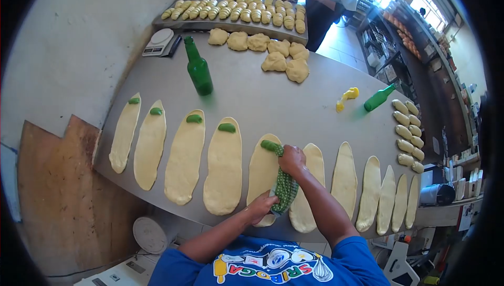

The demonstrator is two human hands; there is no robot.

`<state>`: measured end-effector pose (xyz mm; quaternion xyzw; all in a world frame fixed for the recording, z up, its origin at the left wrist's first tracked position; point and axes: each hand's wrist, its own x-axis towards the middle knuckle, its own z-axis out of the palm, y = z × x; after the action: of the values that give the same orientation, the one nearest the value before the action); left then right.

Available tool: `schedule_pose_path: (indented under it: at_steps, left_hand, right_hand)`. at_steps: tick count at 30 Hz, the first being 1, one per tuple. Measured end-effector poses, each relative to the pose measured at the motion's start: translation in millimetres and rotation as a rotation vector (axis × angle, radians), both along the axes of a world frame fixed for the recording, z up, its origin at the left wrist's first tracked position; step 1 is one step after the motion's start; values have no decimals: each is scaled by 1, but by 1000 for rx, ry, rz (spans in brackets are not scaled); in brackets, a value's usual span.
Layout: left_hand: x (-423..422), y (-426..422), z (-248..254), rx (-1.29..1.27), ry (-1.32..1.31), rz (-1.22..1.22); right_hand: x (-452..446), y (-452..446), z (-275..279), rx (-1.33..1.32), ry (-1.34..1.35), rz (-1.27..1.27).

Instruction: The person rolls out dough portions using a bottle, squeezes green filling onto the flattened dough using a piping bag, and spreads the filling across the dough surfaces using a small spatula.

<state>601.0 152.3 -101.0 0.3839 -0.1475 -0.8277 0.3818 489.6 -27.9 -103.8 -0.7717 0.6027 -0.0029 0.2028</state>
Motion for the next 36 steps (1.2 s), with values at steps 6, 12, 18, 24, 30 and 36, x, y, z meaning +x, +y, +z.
schedule_pose_path:
  at_steps: [6,12,18,24,30,36]
  left_hand:
    - [-1,-1,32,38,254,-120]
    - [-19,-9,45,-150,45,-203]
    - [-26,4,36,-210,-197,-210]
    - [-23,18,29,-117,-158,-387]
    - [-49,-1,32,-29,-34,-408]
    - [-105,-19,18,47,-14,-427]
  right_hand:
    - [-31,26,51,170,-536,-84]
    - [-56,85,112,460,-1503,-492]
    - [-37,120,105,516,-1580,-557]
    - [-66,133,51,399,-1394,-566]
    - [-87,109,87,163,-1228,-675]
    - [-122,53,57,-16,-504,-471]
